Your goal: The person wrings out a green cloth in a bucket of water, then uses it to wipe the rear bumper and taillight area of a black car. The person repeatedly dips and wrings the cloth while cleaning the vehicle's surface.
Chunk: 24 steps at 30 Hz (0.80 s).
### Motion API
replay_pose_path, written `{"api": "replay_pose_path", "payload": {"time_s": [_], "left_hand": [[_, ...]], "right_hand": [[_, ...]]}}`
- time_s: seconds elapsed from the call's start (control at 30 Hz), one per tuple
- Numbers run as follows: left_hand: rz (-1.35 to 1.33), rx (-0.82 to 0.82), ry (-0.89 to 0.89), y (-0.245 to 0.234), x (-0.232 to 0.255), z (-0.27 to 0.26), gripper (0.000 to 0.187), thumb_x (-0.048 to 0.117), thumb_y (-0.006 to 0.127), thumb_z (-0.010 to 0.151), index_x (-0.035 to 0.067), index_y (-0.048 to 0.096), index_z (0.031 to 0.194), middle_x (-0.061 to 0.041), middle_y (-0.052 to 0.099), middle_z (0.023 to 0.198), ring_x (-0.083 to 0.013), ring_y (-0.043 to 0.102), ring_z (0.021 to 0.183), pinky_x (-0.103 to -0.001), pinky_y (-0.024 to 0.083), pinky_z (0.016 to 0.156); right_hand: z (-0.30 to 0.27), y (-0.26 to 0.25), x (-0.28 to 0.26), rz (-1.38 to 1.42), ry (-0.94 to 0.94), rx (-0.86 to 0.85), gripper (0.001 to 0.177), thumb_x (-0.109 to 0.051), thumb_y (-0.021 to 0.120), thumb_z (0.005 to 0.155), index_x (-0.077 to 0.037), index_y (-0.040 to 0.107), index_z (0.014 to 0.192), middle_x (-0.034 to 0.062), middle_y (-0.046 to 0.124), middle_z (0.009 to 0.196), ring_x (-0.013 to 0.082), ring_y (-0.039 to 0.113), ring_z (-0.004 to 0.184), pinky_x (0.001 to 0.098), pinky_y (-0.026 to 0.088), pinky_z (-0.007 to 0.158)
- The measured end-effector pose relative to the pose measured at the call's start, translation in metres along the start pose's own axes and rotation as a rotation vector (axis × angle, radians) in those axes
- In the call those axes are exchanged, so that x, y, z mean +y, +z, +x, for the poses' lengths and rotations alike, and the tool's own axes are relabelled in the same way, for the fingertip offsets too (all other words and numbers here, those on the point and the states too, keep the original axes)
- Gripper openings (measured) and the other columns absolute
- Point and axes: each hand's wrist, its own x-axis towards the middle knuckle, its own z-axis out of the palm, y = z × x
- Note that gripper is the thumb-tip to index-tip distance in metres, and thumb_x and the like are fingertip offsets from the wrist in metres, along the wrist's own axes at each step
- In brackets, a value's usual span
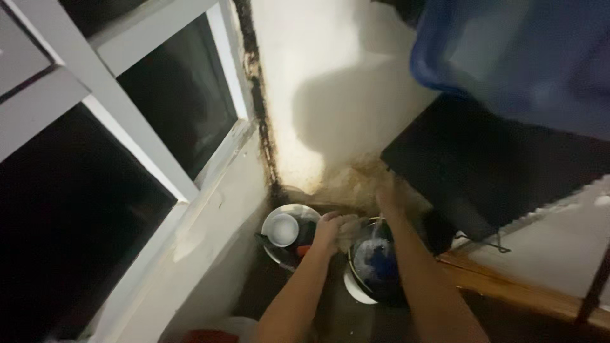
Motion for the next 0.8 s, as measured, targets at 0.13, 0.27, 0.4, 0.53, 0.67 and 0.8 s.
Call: {"api": "replay_pose_path", "payload": {"time_s": [0.13,0.27,0.4,0.53,0.67,0.8], "left_hand": [[0.082,0.045,0.028,-0.025,-0.013,0.025,0.064,0.008,0.064,0.09,0.001,0.044,0.151,-0.021,0.056,0.139,-0.0292,0.058,0.11,-0.045,0.049,0.079],[0.015,-0.021,0.162,-0.041,-0.024,0.053,0.061,0.006,0.064,0.088,-0.006,0.046,0.146,-0.024,0.064,0.127,-0.0315,0.068,0.105,-0.043,0.058,0.082],[-0.086,-0.042,0.193,-0.052,-0.025,0.059,0.055,0.004,0.063,0.087,-0.005,0.051,0.14,-0.019,0.064,0.123,-0.0297,0.066,0.105,-0.041,0.058,0.084],[-0.16,-0.04,0.177,-0.05,-0.009,0.032,0.046,0.003,0.06,0.09,-0.004,0.054,0.135,-0.019,0.065,0.118,-0.0293,0.068,0.102,-0.042,0.059,0.082],[-0.306,-0.08,0.148,-0.037,0.006,-0.003,0.037,0.002,0.053,0.092,-0.003,0.055,0.129,-0.02,0.071,0.112,-0.0306,0.074,0.094,-0.043,0.06,0.076],[-0.347,-0.043,0.089,-0.02,0.027,-0.048,0.02,0.005,0.051,0.095,-0.005,0.05,0.113,-0.021,0.067,0.098,-0.0328,0.07,0.079,-0.047,0.06,0.067]], "right_hand": [[0.015,0.016,-0.006,-0.066,-0.152,0.131,0.065,-0.027,0.049,0.101,-0.003,0.03,0.158,0.0222,0.031,0.164,0.0388,0.034,0.147,0.0487,0.028,0.121],[0.014,0.011,-0.046,-0.274,0.092,-0.026,0.056,-0.021,0.041,0.105,-0.014,0.033,0.159,0.018,0.039,0.161,0.0382,0.048,0.137,0.0497,0.041,0.111],[0.036,0.017,-0.035,-0.358,0.003,0.025,0.059,-0.013,0.044,0.101,-0.015,0.034,0.159,0.0196,0.043,0.157,0.039,0.056,0.128,0.0504,0.049,0.101],[0.029,0.033,-0.024,-0.204,-0.185,0.094,0.06,-0.013,0.056,0.094,-0.012,0.041,0.152,0.0193,0.04,0.157,0.0378,0.051,0.13,0.049,0.047,0.102],[-0.065,0.032,-0.068,0.102,-0.401,-0.025,0.061,-0.014,0.068,0.088,-0.01,0.049,0.146,0.019,0.037,0.157,0.0365,0.047,0.133,0.0475,0.044,0.103],[-0.194,-0.046,-0.142,0.356,-0.536,-0.354,0.063,-0.014,0.08,0.081,-0.007,0.056,0.139,0.0186,0.035,0.157,0.0353,0.042,0.136,0.0461,0.042,0.105]]}}
